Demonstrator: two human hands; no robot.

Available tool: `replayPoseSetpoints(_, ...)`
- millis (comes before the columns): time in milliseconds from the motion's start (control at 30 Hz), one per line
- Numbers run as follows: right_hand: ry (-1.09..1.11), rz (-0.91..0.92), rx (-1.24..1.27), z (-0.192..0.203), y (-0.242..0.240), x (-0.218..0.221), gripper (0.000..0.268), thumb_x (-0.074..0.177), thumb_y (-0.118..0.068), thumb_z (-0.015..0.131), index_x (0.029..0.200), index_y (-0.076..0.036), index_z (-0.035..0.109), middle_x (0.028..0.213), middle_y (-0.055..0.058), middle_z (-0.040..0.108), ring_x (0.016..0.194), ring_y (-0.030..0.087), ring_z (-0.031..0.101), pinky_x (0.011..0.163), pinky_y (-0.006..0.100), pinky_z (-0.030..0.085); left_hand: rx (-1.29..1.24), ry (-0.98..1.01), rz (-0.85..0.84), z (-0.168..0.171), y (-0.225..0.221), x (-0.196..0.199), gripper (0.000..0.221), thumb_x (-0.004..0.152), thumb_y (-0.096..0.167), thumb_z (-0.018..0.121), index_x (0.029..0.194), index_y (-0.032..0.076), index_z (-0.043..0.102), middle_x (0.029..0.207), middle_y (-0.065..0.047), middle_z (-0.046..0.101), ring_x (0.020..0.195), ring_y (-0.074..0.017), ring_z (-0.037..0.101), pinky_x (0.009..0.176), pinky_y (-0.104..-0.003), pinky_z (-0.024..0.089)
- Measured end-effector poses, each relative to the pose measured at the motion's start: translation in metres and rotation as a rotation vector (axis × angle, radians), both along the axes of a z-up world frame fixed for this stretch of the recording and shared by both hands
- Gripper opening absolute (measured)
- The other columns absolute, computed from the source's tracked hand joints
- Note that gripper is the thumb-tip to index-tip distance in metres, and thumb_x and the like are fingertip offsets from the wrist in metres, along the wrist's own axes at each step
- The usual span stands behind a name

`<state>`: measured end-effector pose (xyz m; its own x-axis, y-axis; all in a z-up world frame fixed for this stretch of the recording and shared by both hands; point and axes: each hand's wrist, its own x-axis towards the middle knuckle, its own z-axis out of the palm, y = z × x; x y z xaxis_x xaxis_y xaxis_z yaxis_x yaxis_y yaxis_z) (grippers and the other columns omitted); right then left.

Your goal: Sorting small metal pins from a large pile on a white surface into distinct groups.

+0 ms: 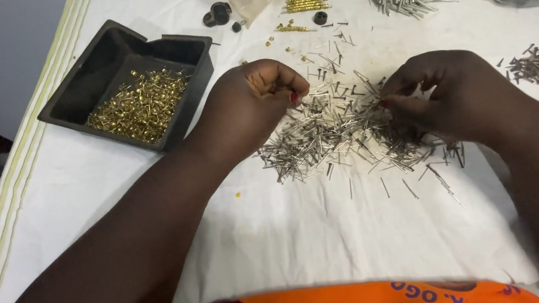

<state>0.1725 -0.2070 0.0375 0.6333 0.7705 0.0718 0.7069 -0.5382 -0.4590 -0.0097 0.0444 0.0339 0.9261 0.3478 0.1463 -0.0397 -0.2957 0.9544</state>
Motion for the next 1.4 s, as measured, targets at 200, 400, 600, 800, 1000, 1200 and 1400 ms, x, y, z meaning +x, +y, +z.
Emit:
replayPoseSetpoints(200,0.225,-0.137,0.008,0.012,0.005,-0.014,0.009,0.098,-0.016,0.080,0.101,-0.010,0.086,0.096,0.004,0.086,0.077,0.015,0.075,0.070,0.033,0.055,0.081,0.035,0.007,0.002,-0.001,-0.001,0.005,0.091,0.009,0.080,0.095,0.012,0.083,0.079,0.004,0.075,0.075,-0.0024,0.066,0.072,-0.021,0.057)
replayPoseSetpoints(400,0.385,-0.193,0.145,0.026,0.006,-0.022,0.026,0.099,-0.014,0.085,0.078,-0.002,0.077,0.077,0.008,0.080,0.063,0.014,0.063,0.058,0.031,0.048,0.278,0.061,-0.004,0.006,-0.001,-0.006,0.002,0.092,0.017,0.080,0.093,0.016,0.081,0.085,0.005,0.081,0.077,-0.0026,0.071,0.072,-0.022,0.054)
replayPoseSetpoints(600,0.451,-0.065,0.124,0.019,0.003,-0.013,0.009,0.095,-0.010,0.083,0.095,-0.002,0.087,0.088,0.008,0.086,0.074,0.013,0.070,0.070,0.030,0.058,0.291,0.195,-0.057,0.009,-0.011,-0.009,0.021,0.097,0.011,0.063,0.096,0.016,0.083,0.068,0.004,0.070,0.050,-0.0047,0.043,0.049,-0.027,0.034)
replayPoseSetpoints(800,-0.228,0.192,0.343,-0.011,0.024,0.001,0.016,0.093,-0.010,0.082,0.109,-0.010,0.082,0.104,0.015,0.078,0.100,0.035,0.073,0.082,0.044,0.060,0.643,0.086,-0.082,0.003,-0.009,0.000,0.017,0.099,0.017,0.067,0.110,0.011,0.078,0.100,-0.012,0.078,0.100,-0.0309,0.077,0.086,-0.041,0.060)
replayPoseSetpoints(1000,-0.427,0.235,0.082,-0.020,0.037,0.005,0.007,0.085,-0.021,0.081,0.091,-0.018,0.080,0.099,0.005,0.076,0.098,0.034,0.072,0.079,0.050,0.062,0.856,-0.007,-0.176,-0.016,-0.014,0.008,0.023,0.102,0.011,0.058,0.110,0.006,0.079,0.102,-0.015,0.078,0.101,-0.0368,0.074,0.086,-0.046,0.061)
replayPoseSetpoints(1200,-0.378,0.173,0.084,-0.037,0.039,0.027,0.015,0.085,-0.035,0.082,0.090,-0.023,0.075,0.102,-0.004,0.075,0.105,0.026,0.072,0.086,0.048,0.062,0.859,0.026,-0.079,-0.013,-0.002,0.017,0.021,0.103,0.021,0.063,0.115,0.012,0.077,0.106,-0.013,0.077,0.106,-0.0369,0.073,0.089,-0.048,0.061)
replayPoseSetpoints(1400,-0.002,0.141,0.078,-0.030,0.051,0.047,0.022,0.091,-0.029,0.077,0.101,-0.010,0.075,0.092,0.017,0.077,0.088,0.037,0.076,0.074,0.052,0.058,0.875,0.291,0.097,-0.013,0.009,0.084,0.024,0.096,0.028,0.069,0.116,0.020,0.079,0.110,-0.008,0.076,0.115,-0.0313,0.074,0.096,-0.049,0.062)
